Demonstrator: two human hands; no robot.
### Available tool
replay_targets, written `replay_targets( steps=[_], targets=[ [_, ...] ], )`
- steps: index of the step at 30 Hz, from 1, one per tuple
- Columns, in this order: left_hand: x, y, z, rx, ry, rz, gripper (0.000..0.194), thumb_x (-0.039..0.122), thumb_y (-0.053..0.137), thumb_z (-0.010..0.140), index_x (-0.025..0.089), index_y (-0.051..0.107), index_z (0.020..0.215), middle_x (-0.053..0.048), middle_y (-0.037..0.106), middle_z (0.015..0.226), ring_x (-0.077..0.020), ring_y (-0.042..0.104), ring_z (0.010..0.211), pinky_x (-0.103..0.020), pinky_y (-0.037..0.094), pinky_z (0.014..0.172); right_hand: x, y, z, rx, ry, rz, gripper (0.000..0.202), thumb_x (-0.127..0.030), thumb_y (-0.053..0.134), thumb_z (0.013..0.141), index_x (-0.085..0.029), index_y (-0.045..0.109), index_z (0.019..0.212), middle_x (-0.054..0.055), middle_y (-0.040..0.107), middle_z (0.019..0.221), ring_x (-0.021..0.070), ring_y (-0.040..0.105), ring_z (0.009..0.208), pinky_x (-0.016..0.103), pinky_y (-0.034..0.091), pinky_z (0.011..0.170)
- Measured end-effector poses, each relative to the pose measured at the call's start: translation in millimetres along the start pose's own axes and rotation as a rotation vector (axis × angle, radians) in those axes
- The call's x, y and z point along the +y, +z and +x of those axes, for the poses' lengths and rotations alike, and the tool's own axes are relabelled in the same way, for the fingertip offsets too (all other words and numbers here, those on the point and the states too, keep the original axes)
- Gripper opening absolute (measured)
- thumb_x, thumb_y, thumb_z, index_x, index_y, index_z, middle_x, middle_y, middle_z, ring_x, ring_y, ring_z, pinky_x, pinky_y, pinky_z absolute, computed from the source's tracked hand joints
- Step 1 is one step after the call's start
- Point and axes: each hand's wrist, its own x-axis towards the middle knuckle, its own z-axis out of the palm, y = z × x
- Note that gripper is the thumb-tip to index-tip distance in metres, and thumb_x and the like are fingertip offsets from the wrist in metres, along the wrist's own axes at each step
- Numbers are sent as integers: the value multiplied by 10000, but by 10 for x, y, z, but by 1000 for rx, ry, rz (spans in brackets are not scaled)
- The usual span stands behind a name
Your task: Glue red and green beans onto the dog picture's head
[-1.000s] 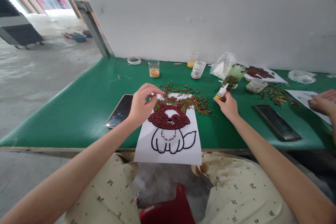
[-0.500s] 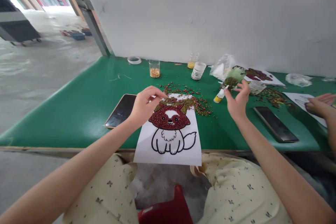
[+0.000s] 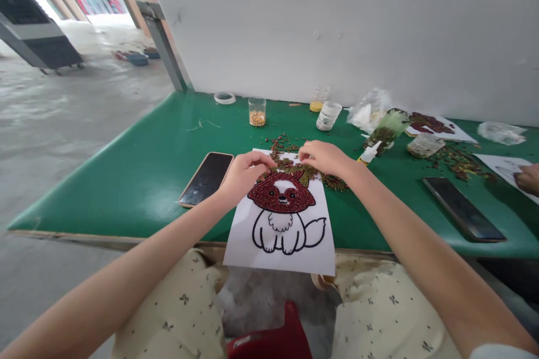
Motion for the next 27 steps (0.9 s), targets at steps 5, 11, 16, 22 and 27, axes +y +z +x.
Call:
replay_targets(
  steps=[5, 11, 16, 22, 27],
  targets=[
    [2, 7, -13, -4, -18, -43, 186, 93, 488, 681, 167, 639, 760, -17, 618, 745, -103, 548, 622, -234, 452, 559, 29, -37, 150, 25, 74, 12, 137, -195, 531, 822, -224, 654, 872, 20, 662, 926, 165, 568, 781, 243, 340, 604],
    [39, 18, -16, 138, -23, -182, 460, 39, 488, 662, 208, 461, 1088, -9, 560, 862, -101, 557, 654, -219, 457, 511, 191, 97, 213, 147, 135, -40, 285, -132, 452, 854, -211, 620, 1071, 56, 620, 1121, 204, 559, 954, 257, 373, 647],
    [33, 34, -19, 143, -65, -202, 505, 27, 477, 660, 210, 409, 1126, -12, 537, 869, -98, 548, 649, -211, 446, 496, 296, 220, 310, 170, 158, -48, 267, -133, 463, 850, -205, 624, 1051, 65, 611, 1106, 198, 549, 955, 251, 367, 641],
    [11, 43, -32, 10, -90, -156, 288, 50, 467, 676, 179, 566, 913, -1, 532, 791, -78, 503, 611, -199, 430, 517, 189, 234, 488, 197, 141, -22, 131, -207, 512, 835, -209, 643, 821, 34, 614, 903, 152, 541, 784, 235, 316, 577],
    [19, 41, -42, 2, -97, -174, 270, 54, 470, 678, 178, 578, 893, -5, 545, 779, -83, 506, 615, -204, 432, 527, 29, 313, 685, 251, 138, -23, 132, -216, 508, 851, -219, 640, 848, 39, 611, 922, 164, 540, 827, 242, 316, 592]
  ],
)
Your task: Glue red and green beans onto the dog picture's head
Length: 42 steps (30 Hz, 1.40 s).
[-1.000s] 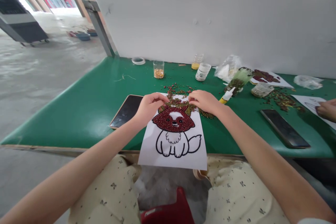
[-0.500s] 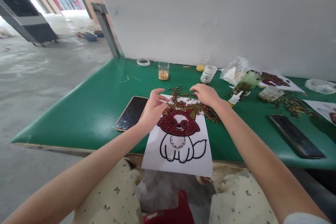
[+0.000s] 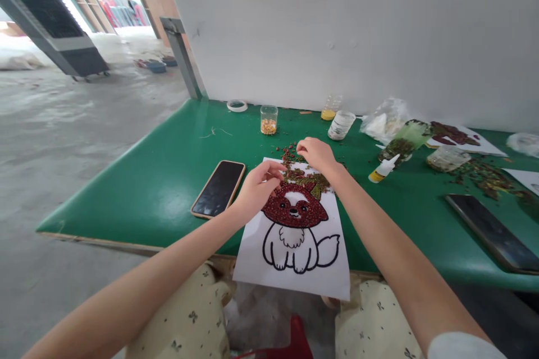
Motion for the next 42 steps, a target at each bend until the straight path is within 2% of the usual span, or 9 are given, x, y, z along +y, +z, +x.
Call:
replay_targets(
  steps=[7, 19, 26, 32, 42],
  targets=[
    [-3, -16, 11, -10, 23, -3, 281, 53, 473, 677, 185, 572, 905, -8, 551, 774, -99, 527, 647, -213, 436, 530, -99, 185, 56, 75, -4, -68, 198, -191, 455, 873, -201, 653, 861, 69, 636, 918, 202, 533, 909, 274, 359, 674],
    [31, -28, -8, -24, 7, 16, 274, 57, 475, 685, 188, 579, 901, -9, 555, 772, -90, 502, 608, -210, 425, 510, -204, 253, 164, -7, 137, 39, 211, -177, 502, 814, -193, 707, 859, 82, 694, 891, 198, 602, 811, 271, 409, 683],
    [37, -28, -19, -40, 6, 17, 274, 62, 481, 694, 190, 576, 916, -11, 555, 782, -99, 516, 639, -210, 424, 515, -108, 229, 156, 20, 129, 180, 156, -196, 564, 786, -200, 720, 795, 53, 710, 857, 186, 629, 784, 267, 424, 690],
    [46, -43, -20, -23, 9, 7, 267, 60, 480, 696, 186, 581, 908, -15, 556, 793, -94, 510, 633, -212, 431, 526, -30, 133, 142, 86, 191, 209, 168, -217, 565, 802, -184, 722, 850, 70, 711, 884, 196, 629, 812, 272, 432, 701],
    [36, -32, -26, -42, -4, 17, 256, 71, 485, 705, 172, 579, 921, -8, 543, 789, -82, 487, 621, -193, 413, 512, -85, 141, 143, 11, 193, 138, 144, -215, 578, 786, -199, 720, 808, 43, 709, 858, 166, 622, 785, 235, 421, 663]
  ],
)
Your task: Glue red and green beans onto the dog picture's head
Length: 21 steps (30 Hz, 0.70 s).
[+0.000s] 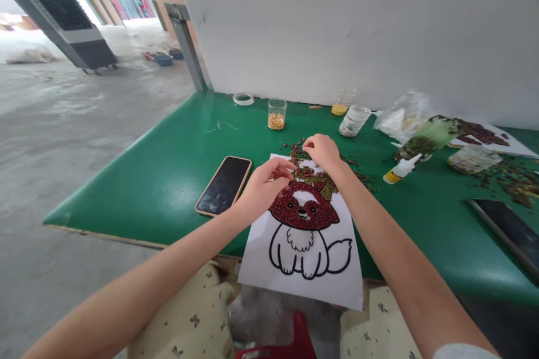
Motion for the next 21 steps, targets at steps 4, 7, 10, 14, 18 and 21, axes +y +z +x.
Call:
replay_targets(
  steps=[4, 7, 10, 14, 18, 21],
  targets=[
    [3, -2, -1, -11, -8, -1, 259, 66, 484, 702, 169, 580, 919, -10, 549, 790, -84, 491, 625, -192, 407, 509, -30, 14, 8, -28, 0, -27, 140, -245, 582, 794, -205, 716, 779, 43, 706, 842, 168, 620, 780, 240, 415, 663],
    [12, -5, 5, -20, -5, 4, 259, 62, 479, 701, 167, 587, 912, -11, 550, 781, -84, 492, 621, -193, 405, 510, -50, 41, 10, -36, 9, -65, 151, -269, 579, 804, -202, 711, 769, 53, 701, 833, 177, 616, 769, 252, 409, 657],
    [16, -11, 12, -18, 2, 10, 253, 68, 484, 702, 165, 591, 909, -12, 549, 777, -87, 496, 627, -195, 410, 515, -75, 67, -6, -57, 1, -111, 163, -265, 564, 817, -189, 700, 770, 68, 688, 838, 185, 607, 775, 259, 407, 659],
    [5, -22, 18, -10, 1, 21, 246, 76, 486, 705, 165, 592, 908, -14, 549, 787, -88, 495, 634, -194, 415, 517, -98, 95, -36, -19, -86, -189, 185, -192, 493, 840, -158, 668, 789, 106, 646, 915, 208, 565, 874, 272, 407, 694],
    [-10, -33, 19, 6, 0, 19, 251, 72, 489, 699, 165, 592, 907, -11, 551, 788, -83, 496, 615, -196, 419, 515, -126, 8, -33, 31, -195, -146, 191, -186, 447, 862, -153, 627, 808, 106, 603, 930, 218, 511, 929, 287, 399, 724],
    [8, -37, 14, 25, 10, -6, 263, 65, 486, 700, 164, 589, 921, -9, 553, 782, -88, 512, 627, -197, 419, 515, -210, -214, -112, 63, -349, -74, 165, -209, 447, 877, -154, 598, 838, 94, 575, 930, 215, 483, 925, 303, 388, 753]
  ],
)
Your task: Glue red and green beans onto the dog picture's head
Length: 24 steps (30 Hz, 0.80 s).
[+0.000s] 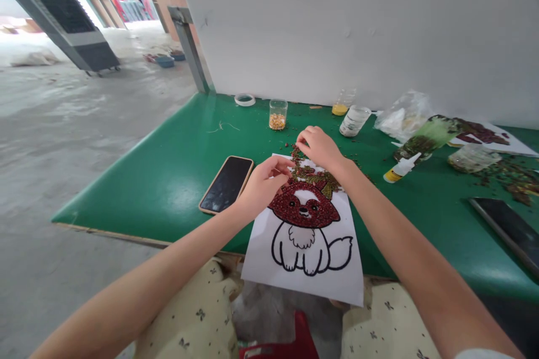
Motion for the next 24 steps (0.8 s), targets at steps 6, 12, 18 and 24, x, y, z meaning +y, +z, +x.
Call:
replay_targets(
  steps=[6, 12, 18, 24],
  targets=[
    [110, -4, -20, 114, 65, -101, 311, 27, 473, 678, 164, 559, 944, -2, 550, 784, -77, 511, 605, -191, 416, 500, -322, -396, -563, -104, -357, 68, 189, -213, 393, 920, -162, 557, 842, 78, 540, 887, 193, 463, 865, 315, 378, 771],
    [134, -3, -35, 100, 77, -91, 301, 23, 468, 684, 165, 578, 926, -3, 544, 777, -66, 496, 581, -185, 404, 480, -308, -241, -1099, -186, -494, 30, 198, -159, 380, 920, -154, 561, 841, 69, 539, 851, 183, 460, 816, 313, 385, 747],
    [165, 4, -63, 76, 88, -37, 263, 44, 481, 689, 159, 626, 875, -6, 543, 760, -66, 493, 572, -190, 396, 481, -320, -246, -1119, -255, -530, 29, 169, -151, 415, 905, -152, 569, 834, 66, 548, 858, 180, 456, 818, 298, 374, 732],
    [167, 11, -70, 68, 78, -25, 273, 48, 478, 689, 159, 634, 883, -9, 545, 763, -66, 487, 567, -192, 395, 481, -330, -195, -1111, -278, -548, 15, 158, -167, 430, 901, -152, 572, 834, 71, 556, 884, 178, 453, 821, 307, 370, 754]
  ],
)
